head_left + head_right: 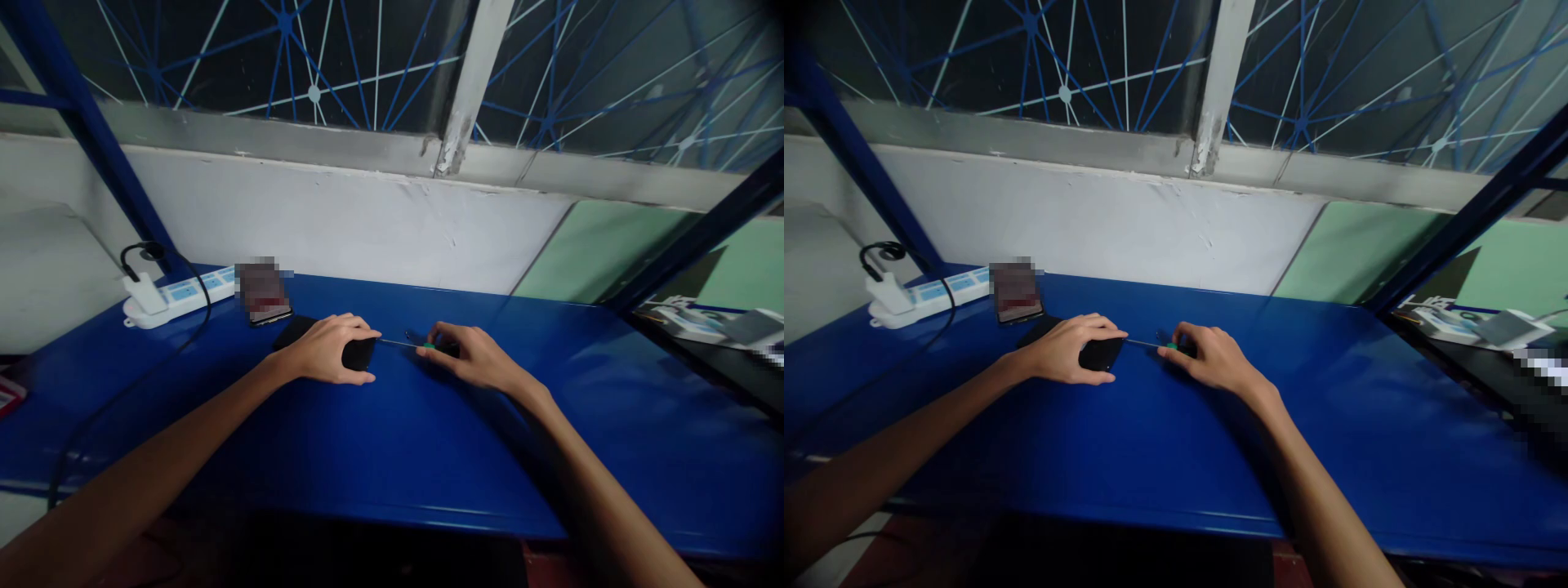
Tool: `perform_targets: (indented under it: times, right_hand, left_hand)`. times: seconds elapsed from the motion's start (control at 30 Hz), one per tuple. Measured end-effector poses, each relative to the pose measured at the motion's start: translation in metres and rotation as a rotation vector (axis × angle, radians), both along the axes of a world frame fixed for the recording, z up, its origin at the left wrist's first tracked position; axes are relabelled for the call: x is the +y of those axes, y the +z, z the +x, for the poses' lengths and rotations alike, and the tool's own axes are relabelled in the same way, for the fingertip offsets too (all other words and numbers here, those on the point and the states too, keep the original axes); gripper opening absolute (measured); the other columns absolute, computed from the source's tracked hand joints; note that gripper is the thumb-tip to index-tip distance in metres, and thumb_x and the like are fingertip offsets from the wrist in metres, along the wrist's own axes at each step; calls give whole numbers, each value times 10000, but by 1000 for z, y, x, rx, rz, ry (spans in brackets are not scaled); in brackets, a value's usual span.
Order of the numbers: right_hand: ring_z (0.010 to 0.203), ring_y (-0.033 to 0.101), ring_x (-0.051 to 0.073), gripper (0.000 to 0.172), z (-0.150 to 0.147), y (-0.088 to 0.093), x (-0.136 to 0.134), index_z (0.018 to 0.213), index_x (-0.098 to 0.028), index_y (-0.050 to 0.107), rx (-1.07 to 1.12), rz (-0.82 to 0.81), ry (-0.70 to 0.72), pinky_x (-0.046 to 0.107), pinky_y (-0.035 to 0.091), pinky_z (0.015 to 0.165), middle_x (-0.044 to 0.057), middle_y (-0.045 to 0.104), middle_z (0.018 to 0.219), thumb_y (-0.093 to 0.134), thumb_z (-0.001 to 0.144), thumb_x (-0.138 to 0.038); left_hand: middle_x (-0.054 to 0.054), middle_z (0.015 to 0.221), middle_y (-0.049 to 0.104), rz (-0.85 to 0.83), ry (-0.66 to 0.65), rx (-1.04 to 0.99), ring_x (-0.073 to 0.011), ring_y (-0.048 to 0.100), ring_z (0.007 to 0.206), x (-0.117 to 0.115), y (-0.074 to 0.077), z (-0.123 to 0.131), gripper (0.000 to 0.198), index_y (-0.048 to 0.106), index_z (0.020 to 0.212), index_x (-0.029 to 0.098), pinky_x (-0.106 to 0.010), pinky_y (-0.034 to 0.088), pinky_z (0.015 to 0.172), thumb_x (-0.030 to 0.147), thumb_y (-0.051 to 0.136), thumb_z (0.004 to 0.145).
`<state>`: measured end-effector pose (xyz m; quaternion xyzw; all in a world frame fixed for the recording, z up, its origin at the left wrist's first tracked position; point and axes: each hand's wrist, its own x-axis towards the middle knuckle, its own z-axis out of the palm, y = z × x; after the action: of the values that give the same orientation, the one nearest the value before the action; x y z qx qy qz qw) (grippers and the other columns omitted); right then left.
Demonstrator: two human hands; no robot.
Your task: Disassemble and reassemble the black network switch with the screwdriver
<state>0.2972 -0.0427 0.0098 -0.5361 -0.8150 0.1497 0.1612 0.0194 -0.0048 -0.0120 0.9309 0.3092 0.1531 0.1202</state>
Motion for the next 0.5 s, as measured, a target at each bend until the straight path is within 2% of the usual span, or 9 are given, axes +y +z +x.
perform_targets:
  times: [0.1, 0.2, 0.33, 0.5]
  right_hand:
    - [519, 470, 129, 403, 0, 3, -1, 815, -187, 670, -38, -37, 8, 284, 292, 510, 24, 613, 615, 465, 939, -511]
    - [517, 455, 128, 386, 0, 4, 0, 735, -183, 658, -66, -27, -12, 286, 276, 499, 32, 612, 619, 545, 888, -518]
    - [527, 465, 130, 326, 1, 0, 1, 791, -187, 615, -33, -17, -26, 279, 280, 498, 14, 601, 628, 639, 821, -511]
    - [563, 489, 126, 277, 0, -5, 2, 848, -197, 557, 30, -10, 29, 265, 299, 524, -8, 609, 665, 674, 808, -445]
  left_hand:
    - [-108, 1235, 603, 10, -8, -9, -288, 561, 1095, 0, -1, 0, 690, 565, 1320, 227, -436, 444, 892, 609, 649, 751]
    - [-107, 1232, 605, 18, -10, -9, -289, 564, 1089, 1, -1, 0, 689, 564, 1320, 231, -433, 444, 886, 615, 641, 754]
    - [-111, 1234, 605, 17, -4, 3, -289, 564, 1090, 0, 0, 1, 685, 565, 1317, 218, -420, 440, 884, 604, 640, 755]
    - [-111, 1231, 607, 15, 3, 17, -289, 562, 1088, -2, 2, 1, 697, 559, 1324, 209, -423, 441, 885, 598, 650, 754]
